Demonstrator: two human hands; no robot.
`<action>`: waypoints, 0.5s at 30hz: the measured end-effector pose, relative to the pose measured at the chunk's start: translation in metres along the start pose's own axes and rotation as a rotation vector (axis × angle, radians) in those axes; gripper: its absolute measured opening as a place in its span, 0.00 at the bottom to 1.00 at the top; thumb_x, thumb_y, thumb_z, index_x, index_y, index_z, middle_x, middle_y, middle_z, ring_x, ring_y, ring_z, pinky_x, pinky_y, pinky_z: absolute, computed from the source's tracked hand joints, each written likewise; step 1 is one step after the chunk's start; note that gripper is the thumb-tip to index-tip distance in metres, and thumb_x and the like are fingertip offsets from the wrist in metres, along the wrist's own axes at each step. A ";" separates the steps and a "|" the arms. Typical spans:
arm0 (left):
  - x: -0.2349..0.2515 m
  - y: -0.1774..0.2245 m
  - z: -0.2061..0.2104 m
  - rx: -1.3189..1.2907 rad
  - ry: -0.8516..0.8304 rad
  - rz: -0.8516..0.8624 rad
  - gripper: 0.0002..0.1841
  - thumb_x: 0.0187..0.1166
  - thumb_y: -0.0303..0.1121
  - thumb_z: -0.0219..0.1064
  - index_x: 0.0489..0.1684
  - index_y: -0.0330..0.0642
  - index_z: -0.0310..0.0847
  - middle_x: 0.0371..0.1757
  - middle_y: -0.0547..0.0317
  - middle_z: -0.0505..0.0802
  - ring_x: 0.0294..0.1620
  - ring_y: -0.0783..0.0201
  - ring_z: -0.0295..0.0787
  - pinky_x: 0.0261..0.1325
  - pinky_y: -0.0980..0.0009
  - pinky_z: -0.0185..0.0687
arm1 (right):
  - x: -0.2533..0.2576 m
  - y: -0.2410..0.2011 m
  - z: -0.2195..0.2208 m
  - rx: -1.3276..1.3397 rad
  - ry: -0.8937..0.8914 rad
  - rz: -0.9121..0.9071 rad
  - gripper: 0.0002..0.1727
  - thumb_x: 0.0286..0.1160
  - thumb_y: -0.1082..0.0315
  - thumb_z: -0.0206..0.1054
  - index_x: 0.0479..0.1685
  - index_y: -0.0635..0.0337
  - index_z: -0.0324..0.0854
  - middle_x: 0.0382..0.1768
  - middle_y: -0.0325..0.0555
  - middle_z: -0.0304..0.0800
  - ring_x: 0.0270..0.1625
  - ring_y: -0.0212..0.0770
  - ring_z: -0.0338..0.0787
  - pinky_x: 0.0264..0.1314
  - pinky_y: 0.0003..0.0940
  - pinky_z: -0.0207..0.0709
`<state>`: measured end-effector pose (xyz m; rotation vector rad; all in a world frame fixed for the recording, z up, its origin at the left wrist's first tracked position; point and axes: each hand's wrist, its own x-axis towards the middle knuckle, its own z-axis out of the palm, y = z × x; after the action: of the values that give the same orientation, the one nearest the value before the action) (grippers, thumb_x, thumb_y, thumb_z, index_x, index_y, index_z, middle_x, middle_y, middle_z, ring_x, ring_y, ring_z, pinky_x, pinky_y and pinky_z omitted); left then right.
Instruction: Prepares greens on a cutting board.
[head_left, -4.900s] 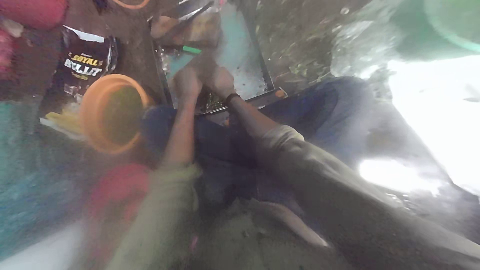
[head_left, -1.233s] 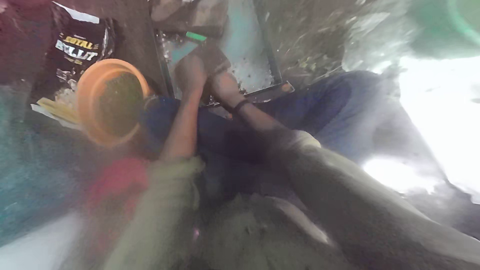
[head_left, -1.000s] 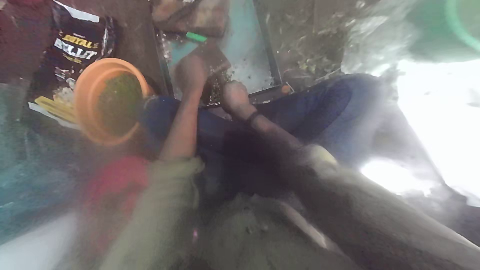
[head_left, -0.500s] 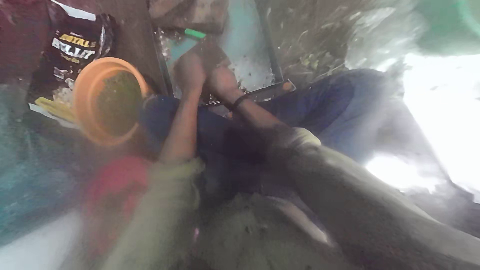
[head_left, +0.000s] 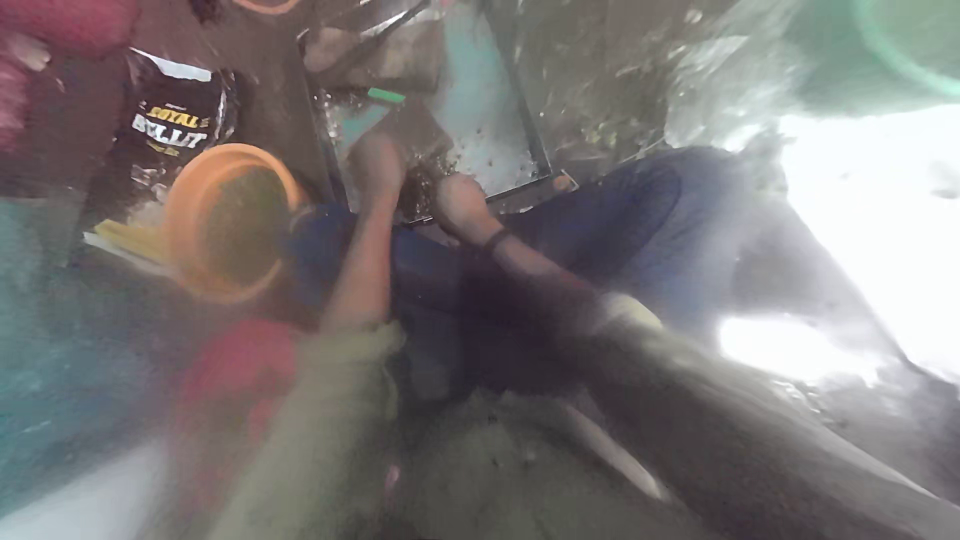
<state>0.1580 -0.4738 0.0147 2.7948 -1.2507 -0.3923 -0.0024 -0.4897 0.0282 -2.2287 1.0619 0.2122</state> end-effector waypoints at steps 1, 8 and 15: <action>0.000 0.001 0.000 -0.002 -0.005 -0.003 0.11 0.80 0.34 0.66 0.52 0.47 0.94 0.59 0.43 0.95 0.66 0.41 0.90 0.69 0.34 0.82 | 0.001 0.000 0.002 0.005 -0.008 0.009 0.23 0.77 0.64 0.66 0.71 0.57 0.80 0.49 0.63 0.93 0.54 0.66 0.93 0.51 0.66 0.85; -0.001 0.000 0.001 -0.019 -0.007 -0.006 0.13 0.82 0.36 0.65 0.55 0.46 0.94 0.62 0.43 0.94 0.68 0.42 0.89 0.73 0.38 0.81 | 0.011 0.004 0.009 -0.008 0.037 0.004 0.35 0.77 0.64 0.64 0.89 0.48 0.67 0.49 0.61 0.93 0.53 0.65 0.94 0.48 0.65 0.86; -0.009 -0.006 -0.017 -0.138 0.047 -0.056 0.17 0.77 0.34 0.69 0.63 0.49 0.91 0.62 0.53 0.95 0.68 0.50 0.91 0.74 0.41 0.80 | 0.015 0.015 0.004 0.016 0.071 0.017 0.27 0.77 0.59 0.66 0.76 0.55 0.78 0.49 0.61 0.93 0.55 0.64 0.94 0.51 0.65 0.85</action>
<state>0.1607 -0.4639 0.0321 2.7109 -1.0939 -0.3982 -0.0031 -0.5039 0.0118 -2.2280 1.1166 0.1327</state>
